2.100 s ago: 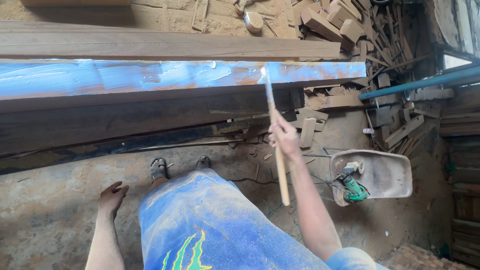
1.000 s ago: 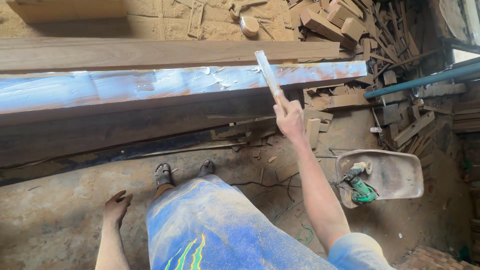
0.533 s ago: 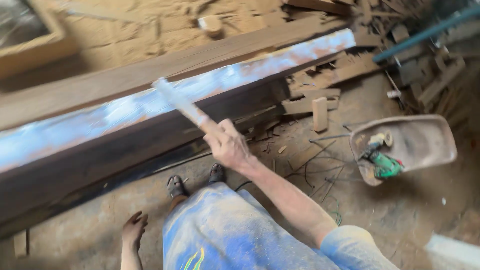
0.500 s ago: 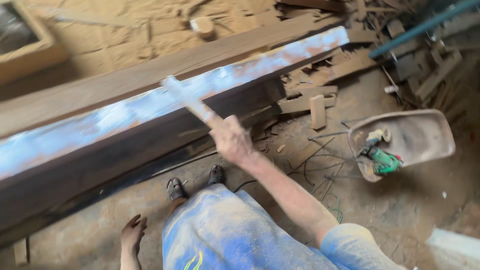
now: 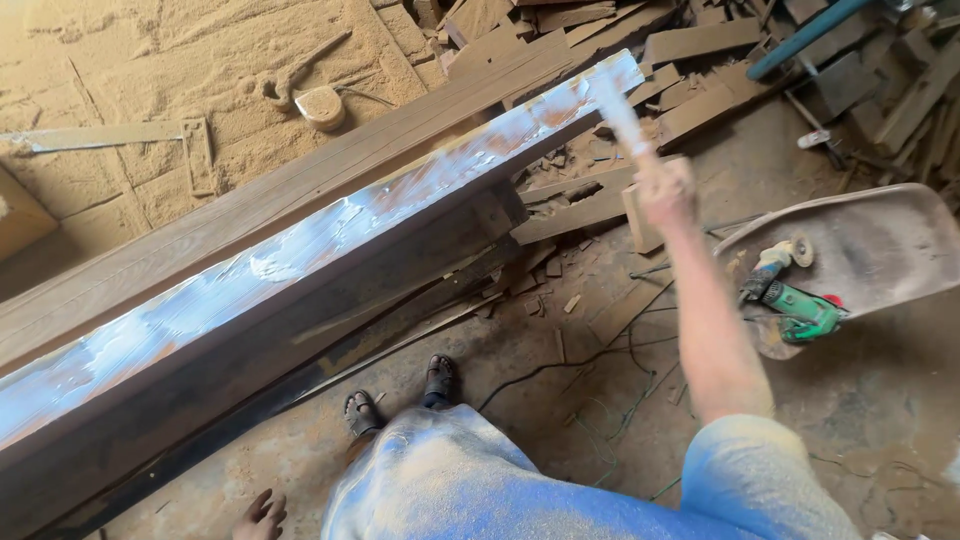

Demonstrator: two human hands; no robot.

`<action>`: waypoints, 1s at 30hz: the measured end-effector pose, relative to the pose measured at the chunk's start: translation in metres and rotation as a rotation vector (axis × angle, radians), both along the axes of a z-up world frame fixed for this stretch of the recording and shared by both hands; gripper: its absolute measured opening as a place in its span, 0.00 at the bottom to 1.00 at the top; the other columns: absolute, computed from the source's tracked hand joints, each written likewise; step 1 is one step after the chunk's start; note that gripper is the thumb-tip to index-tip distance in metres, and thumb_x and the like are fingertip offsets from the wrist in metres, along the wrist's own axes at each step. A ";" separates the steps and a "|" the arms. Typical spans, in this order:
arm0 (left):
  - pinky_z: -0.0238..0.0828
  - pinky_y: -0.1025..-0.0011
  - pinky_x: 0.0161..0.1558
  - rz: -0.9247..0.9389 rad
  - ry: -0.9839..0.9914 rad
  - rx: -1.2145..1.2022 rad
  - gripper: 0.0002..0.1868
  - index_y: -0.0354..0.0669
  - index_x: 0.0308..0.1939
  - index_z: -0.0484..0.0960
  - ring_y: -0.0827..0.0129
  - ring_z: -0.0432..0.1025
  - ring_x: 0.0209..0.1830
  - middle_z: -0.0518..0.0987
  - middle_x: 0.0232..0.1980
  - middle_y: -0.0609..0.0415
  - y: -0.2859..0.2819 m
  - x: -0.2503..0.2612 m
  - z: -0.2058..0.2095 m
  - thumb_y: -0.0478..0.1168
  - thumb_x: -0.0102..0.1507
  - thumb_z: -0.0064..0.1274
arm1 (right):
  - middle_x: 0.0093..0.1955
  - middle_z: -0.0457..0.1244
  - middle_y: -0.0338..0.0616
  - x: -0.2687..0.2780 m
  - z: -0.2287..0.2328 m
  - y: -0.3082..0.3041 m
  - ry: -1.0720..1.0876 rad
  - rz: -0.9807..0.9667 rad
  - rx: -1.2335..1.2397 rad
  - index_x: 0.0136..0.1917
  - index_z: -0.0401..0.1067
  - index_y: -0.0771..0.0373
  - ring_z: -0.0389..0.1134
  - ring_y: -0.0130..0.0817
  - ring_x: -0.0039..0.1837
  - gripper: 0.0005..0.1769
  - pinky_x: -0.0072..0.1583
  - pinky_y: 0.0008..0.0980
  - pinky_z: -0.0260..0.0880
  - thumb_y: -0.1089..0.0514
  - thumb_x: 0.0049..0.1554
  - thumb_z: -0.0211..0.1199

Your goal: The recorder is seen applying glue to a wooden plank.

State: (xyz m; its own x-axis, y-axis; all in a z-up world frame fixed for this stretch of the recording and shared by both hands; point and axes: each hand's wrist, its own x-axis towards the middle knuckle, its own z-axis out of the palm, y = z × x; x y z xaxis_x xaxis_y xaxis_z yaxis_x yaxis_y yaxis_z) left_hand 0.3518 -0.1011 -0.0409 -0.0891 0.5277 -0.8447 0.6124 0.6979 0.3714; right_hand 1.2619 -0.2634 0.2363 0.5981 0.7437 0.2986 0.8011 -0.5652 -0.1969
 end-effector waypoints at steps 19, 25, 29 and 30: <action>0.78 0.60 0.50 -0.149 0.070 0.113 0.38 0.47 0.74 0.74 0.57 0.80 0.56 0.84 0.62 0.42 0.004 0.051 0.033 0.51 0.60 0.62 | 0.44 0.66 0.36 -0.026 0.019 0.036 1.184 -0.123 0.055 0.74 0.69 0.54 0.64 0.20 0.38 0.26 0.35 0.22 0.68 0.53 0.63 0.60; 0.76 0.63 0.47 -0.185 0.058 0.119 0.38 0.48 0.73 0.74 0.58 0.82 0.53 0.85 0.59 0.45 -0.008 0.060 0.029 0.53 0.60 0.62 | 0.52 0.70 0.47 -0.084 0.052 0.036 0.596 0.538 0.096 0.74 0.71 0.62 0.69 0.32 0.49 0.22 0.49 0.30 0.69 0.52 0.69 0.61; 0.77 0.64 0.47 -0.154 0.083 0.123 0.38 0.47 0.73 0.76 0.57 0.82 0.54 0.84 0.60 0.42 -0.012 0.042 0.005 0.52 0.59 0.63 | 0.43 0.65 0.50 0.012 0.030 0.017 -0.143 0.300 -0.325 0.62 0.78 0.63 0.66 0.37 0.41 0.16 0.38 0.35 0.68 0.52 0.71 0.56; 0.77 0.61 0.45 -0.108 0.033 0.079 0.40 0.47 0.73 0.73 0.55 0.81 0.54 0.83 0.60 0.41 -0.012 0.037 -0.002 0.51 0.58 0.64 | 0.42 0.65 0.53 0.043 0.025 0.007 -0.083 0.200 -0.285 0.63 0.78 0.60 0.65 0.40 0.43 0.16 0.40 0.40 0.71 0.51 0.72 0.54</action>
State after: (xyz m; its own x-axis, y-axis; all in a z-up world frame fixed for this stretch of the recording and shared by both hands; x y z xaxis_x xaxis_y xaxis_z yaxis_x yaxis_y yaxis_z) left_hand 0.3889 -0.1130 -0.0430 -0.0552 0.6003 -0.7978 0.6956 0.5964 0.4006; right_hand 1.3049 -0.2560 0.2611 0.4149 0.9039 0.1037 0.9080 -0.4187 0.0168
